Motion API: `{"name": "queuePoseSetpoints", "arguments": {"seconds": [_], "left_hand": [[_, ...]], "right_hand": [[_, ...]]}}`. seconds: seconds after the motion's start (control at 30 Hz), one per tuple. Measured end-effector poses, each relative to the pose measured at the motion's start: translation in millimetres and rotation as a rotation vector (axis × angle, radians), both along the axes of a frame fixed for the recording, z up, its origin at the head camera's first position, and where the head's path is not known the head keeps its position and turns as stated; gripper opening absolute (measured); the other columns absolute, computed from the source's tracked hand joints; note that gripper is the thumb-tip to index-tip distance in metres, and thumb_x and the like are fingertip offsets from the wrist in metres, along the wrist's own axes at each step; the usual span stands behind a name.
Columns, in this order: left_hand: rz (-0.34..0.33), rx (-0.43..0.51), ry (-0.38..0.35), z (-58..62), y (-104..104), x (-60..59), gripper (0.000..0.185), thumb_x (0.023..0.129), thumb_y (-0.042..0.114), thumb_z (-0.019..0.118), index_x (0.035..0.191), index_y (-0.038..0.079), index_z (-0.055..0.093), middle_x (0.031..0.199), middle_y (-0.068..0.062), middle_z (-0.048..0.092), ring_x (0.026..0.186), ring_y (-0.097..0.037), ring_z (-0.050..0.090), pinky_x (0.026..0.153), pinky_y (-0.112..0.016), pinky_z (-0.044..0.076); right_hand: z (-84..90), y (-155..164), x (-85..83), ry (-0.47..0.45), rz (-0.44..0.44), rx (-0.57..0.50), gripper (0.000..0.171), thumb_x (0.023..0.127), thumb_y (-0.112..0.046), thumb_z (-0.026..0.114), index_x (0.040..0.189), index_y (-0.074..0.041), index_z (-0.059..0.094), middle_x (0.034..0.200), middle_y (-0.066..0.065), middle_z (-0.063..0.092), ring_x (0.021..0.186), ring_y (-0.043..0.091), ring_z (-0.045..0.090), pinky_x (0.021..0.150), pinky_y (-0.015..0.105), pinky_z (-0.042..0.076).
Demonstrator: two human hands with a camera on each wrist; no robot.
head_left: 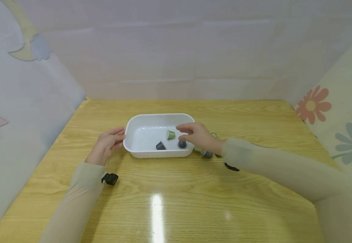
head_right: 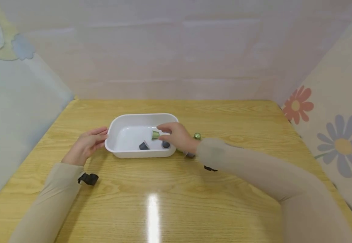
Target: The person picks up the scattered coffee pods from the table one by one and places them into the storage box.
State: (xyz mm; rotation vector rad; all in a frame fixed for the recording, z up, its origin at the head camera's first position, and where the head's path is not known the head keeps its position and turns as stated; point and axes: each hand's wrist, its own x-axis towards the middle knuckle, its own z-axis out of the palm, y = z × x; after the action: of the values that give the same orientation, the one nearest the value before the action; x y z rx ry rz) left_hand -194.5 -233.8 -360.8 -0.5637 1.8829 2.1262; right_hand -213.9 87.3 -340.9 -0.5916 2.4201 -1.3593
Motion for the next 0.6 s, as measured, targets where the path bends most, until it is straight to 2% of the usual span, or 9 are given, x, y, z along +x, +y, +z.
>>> {"name": "queuePoseSetpoints", "arguments": {"seconds": [0.07, 0.13, 0.27, 0.6], "left_hand": [[0.0, 0.011, 0.009, -0.5, -1, 0.8, 0.058, 0.098, -0.001, 0.054, 0.151, 0.003, 0.031, 0.127, -0.002, 0.059, 0.081, 0.0, 0.064, 0.068, -0.013, 0.053], [0.005, 0.019, 0.014, -0.4, -2, 1.2, 0.057, 0.098, -0.001, 0.054, 0.151, 0.002, 0.032, 0.111, 0.003, 0.064, 0.08, -0.001, 0.064, 0.068, -0.013, 0.053], [0.013, 0.026, 0.016, 0.6, -2, 1.0, 0.057, 0.097, -0.002, 0.055, 0.15, 0.002, 0.033, 0.088, 0.013, 0.065, 0.078, -0.001, 0.064, 0.066, -0.013, 0.053], [0.019, 0.028, 0.021, 1.5, 0, 0.7, 0.058, 0.097, -0.003, 0.055, 0.15, 0.001, 0.033, 0.085, 0.013, 0.065, 0.077, -0.001, 0.065, 0.064, -0.014, 0.053]], "right_hand": [[0.2, 5, 0.3, 0.012, -0.003, -0.008, 0.046, 0.091, -0.003, 0.068, 0.134, 0.005, 0.054, 0.137, 0.017, 0.053, 0.128, 0.029, 0.049, 0.104, 0.038, 0.042], [-0.6, 10, 0.5, 0.021, -0.011, -0.023, 0.045, 0.09, -0.003, 0.069, 0.133, 0.006, 0.056, 0.136, 0.017, 0.054, 0.128, 0.029, 0.05, 0.104, 0.039, 0.042], [-1.5, 21, 2.8, 0.044, -0.028, -0.033, 0.042, 0.09, -0.002, 0.069, 0.129, 0.007, 0.058, 0.133, 0.019, 0.056, 0.126, 0.031, 0.051, 0.103, 0.041, 0.043], [0.8, 48, 11.2, 0.074, -0.037, -0.015, 0.042, 0.09, 0.0, 0.068, 0.129, 0.009, 0.057, 0.134, 0.022, 0.054, 0.126, 0.035, 0.05, 0.1, 0.042, 0.046]]}}
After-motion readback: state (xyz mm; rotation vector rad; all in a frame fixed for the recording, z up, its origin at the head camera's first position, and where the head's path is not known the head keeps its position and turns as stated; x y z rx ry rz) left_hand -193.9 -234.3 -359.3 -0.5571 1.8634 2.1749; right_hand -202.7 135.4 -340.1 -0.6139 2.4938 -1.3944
